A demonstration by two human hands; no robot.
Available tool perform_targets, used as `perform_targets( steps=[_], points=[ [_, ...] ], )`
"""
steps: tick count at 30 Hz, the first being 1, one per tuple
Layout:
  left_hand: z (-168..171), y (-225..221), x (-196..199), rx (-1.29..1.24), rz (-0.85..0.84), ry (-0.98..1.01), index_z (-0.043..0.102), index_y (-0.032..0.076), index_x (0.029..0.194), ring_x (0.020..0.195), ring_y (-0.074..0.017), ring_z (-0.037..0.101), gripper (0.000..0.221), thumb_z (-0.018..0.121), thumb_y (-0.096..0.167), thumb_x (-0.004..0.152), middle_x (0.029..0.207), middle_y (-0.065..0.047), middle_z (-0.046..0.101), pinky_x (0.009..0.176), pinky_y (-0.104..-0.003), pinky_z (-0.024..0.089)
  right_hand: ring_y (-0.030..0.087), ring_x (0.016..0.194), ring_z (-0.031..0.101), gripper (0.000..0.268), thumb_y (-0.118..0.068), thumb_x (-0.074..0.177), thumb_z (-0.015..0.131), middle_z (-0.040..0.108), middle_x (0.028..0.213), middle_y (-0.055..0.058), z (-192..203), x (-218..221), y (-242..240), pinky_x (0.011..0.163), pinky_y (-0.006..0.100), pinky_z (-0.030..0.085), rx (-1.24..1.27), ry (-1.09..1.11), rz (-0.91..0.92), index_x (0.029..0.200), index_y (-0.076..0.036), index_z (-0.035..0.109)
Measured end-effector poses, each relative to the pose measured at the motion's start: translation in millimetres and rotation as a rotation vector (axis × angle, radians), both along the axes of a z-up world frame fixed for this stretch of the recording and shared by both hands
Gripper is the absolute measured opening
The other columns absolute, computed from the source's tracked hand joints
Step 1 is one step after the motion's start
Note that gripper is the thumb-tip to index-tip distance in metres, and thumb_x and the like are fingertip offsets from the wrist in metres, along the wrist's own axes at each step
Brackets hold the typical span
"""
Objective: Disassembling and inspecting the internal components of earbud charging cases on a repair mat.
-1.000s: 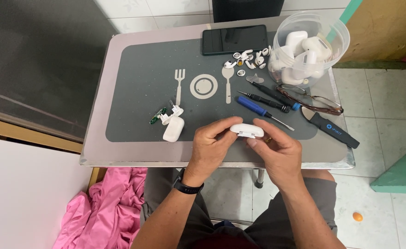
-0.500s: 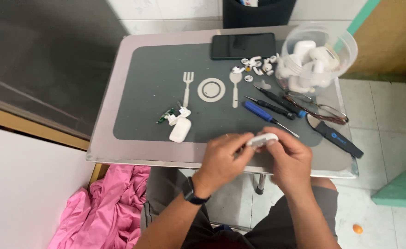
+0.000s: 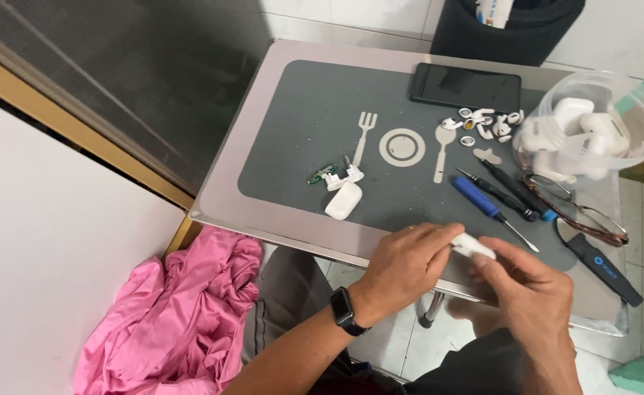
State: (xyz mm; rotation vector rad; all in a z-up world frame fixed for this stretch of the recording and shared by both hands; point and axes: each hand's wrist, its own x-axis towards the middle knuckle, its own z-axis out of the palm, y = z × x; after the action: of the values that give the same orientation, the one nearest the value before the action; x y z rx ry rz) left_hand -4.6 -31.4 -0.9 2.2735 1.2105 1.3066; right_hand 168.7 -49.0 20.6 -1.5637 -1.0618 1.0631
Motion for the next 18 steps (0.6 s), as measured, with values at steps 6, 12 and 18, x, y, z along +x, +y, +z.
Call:
perform_targets(
  steps=[6, 12, 18],
  points=[
    [-7, -22, -61, 0.268, 0.442, 0.097, 0.075, 0.009, 0.110, 0.104, -0.0240, 0.069, 0.016, 0.066, 0.007, 0.097, 0.112, -0.008, 0.072, 0.095, -0.036, 0.057, 0.012, 0.080, 0.062, 0.017, -0.004, 0.099, 0.082, 0.075, 0.113, 0.005, -44, 25, 11, 0.069, 0.026, 0.049, 0.640, -0.789, 0.099, 0.116, -0.006, 0.078],
    [-18, -2, -115, 0.119, 0.665, 0.129, 0.072, 0.008, 0.099, 0.093, -0.0243, 0.069, 0.034, 0.088, 0.027, 0.076, 0.112, -0.006, 0.071, 0.078, -0.038, 0.056, 0.029, 0.106, 0.071, 0.024, 0.006, 0.098, 0.087, 0.070, 0.139, 0.027, -35, -1, 5, 0.083, 0.036, 0.060, 0.745, -0.890, -0.050, 0.121, 0.008, 0.079],
    [-22, 1, -108, 0.102, 0.543, 0.173, 0.072, 0.011, 0.112, 0.087, -0.0278, 0.064, 0.028, 0.078, 0.013, 0.084, 0.104, -0.003, 0.076, 0.084, -0.039, 0.049, 0.016, 0.097, 0.072, 0.024, -0.033, 0.096, 0.050, 0.078, 0.095, -0.011, 134, -48, -81, 0.084, 0.036, 0.054, -0.149, -1.054, 0.149, 0.095, -0.036, 0.073]
  ],
)
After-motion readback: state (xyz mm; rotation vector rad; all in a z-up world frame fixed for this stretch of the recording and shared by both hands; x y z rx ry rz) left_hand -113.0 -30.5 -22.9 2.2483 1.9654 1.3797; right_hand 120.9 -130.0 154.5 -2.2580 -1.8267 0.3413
